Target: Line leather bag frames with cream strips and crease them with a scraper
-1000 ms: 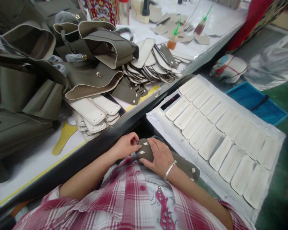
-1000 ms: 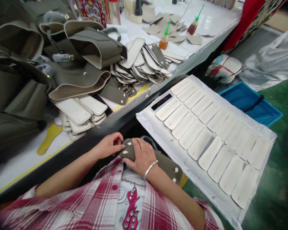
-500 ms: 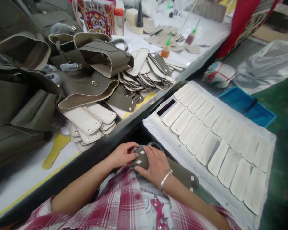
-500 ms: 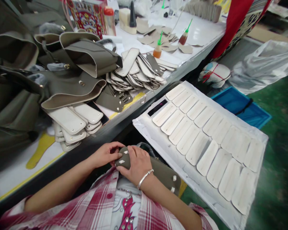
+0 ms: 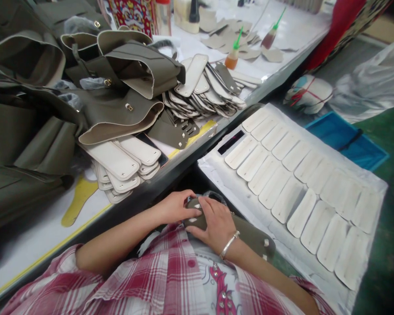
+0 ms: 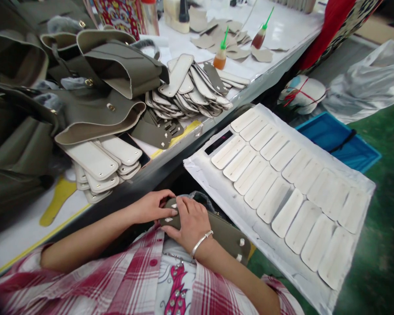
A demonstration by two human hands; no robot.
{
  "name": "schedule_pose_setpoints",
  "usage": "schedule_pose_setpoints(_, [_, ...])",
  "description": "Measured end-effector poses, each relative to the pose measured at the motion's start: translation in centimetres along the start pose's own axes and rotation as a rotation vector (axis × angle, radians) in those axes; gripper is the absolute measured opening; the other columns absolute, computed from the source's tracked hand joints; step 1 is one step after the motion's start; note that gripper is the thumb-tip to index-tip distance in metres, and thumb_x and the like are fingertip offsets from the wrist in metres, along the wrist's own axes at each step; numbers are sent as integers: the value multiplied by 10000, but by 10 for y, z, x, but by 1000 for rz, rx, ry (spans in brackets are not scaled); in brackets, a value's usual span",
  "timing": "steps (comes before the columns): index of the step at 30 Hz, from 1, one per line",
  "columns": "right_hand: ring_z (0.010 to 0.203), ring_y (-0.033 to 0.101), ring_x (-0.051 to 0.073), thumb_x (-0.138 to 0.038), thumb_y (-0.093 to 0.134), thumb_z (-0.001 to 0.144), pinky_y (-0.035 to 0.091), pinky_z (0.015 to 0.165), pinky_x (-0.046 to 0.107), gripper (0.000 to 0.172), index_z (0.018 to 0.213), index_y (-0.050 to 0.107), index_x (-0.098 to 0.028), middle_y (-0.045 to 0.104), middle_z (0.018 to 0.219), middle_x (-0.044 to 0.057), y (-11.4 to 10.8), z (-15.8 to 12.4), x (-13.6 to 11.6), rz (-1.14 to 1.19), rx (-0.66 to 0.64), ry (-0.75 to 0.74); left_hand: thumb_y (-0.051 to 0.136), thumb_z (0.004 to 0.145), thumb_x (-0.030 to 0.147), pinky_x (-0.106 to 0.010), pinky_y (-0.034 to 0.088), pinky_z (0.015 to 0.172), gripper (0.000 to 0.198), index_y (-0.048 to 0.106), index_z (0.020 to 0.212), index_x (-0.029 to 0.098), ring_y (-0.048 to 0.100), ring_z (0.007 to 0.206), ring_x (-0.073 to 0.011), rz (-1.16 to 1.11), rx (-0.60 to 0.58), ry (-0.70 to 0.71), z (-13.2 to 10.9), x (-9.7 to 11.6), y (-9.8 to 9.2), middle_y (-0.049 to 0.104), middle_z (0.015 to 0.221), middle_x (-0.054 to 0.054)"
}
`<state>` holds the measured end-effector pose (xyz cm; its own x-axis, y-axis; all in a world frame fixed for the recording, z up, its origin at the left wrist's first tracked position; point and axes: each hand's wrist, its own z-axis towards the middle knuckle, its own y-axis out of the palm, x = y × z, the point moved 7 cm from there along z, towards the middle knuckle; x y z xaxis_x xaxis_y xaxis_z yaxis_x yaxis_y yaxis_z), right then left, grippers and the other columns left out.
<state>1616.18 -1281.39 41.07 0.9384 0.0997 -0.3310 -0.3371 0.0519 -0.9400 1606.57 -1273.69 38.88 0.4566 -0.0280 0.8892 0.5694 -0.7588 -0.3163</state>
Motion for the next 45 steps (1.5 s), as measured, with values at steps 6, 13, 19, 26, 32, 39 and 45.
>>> schedule_pose_setpoints(6, [1119, 435, 270, -621, 575, 675, 327, 936, 420, 779, 1255, 442, -118, 506, 1225, 138, 1, -1, 0, 9, -20, -2, 656, 655, 382, -200, 307, 452, 258, 514, 733, 181, 435, 484, -91, 61, 157, -31, -21, -8, -4, 475, 549, 65])
schedule_pose_setpoints(13, [1125, 430, 273, -641, 571, 668, 324, 941, 424, 805, 1265, 434, -118, 494, 1239, 141, 2, -3, 1, 7, -30, -5, 602, 694, 445, -202, 285, 384, 291, 512, 644, 173, 420, 369, -85, -79, 111, -169, -28, -12, 5, 503, 462, 52])
schedule_pose_setpoints(19, [1129, 428, 278, -661, 562, 662, 325, 945, 426, 823, 1263, 438, -112, 495, 1241, 147, 2, -3, 3, 7, -30, 4, 598, 699, 425, -212, 289, 418, 307, 510, 550, 172, 418, 404, -90, 45, 170, -123, -20, -7, 2, 501, 439, 47])
schedule_pose_setpoints(26, [1123, 433, 299, -656, 573, 654, 319, 944, 435, 834, 1251, 444, -88, 493, 1235, 171, 1, -2, 3, 23, -28, 8, 554, 738, 396, -213, 285, 445, 304, 482, 542, 175, 404, 426, -88, 79, 199, -79, -20, -8, 2, 481, 450, 51])
schedule_pose_setpoints(32, [1119, 436, 289, -642, 596, 642, 322, 944, 429, 837, 1247, 442, -85, 497, 1231, 166, 2, 0, 2, 12, -19, 6, 560, 734, 391, -220, 296, 476, 299, 465, 549, 176, 422, 490, -97, 184, 195, -4, -19, -1, -3, 481, 502, 48])
schedule_pose_setpoints(39, [1150, 417, 260, -625, 546, 703, 318, 964, 409, 796, 1274, 401, -89, 476, 1259, 152, -2, -5, 4, 34, -18, -61, 627, 696, 399, -197, 352, 449, 278, 443, 726, 193, 483, 476, -92, 52, 73, 9, -10, -12, -3, 510, 571, 64])
schedule_pose_setpoints(45, [1130, 419, 289, -624, 598, 643, 325, 945, 426, 844, 1252, 418, -68, 481, 1235, 170, 1, -5, -1, -6, 7, -59, 637, 704, 433, -223, 439, 388, 361, 360, 751, 207, 551, 424, -133, -227, -108, -38, -5, -24, 8, 511, 524, 73])
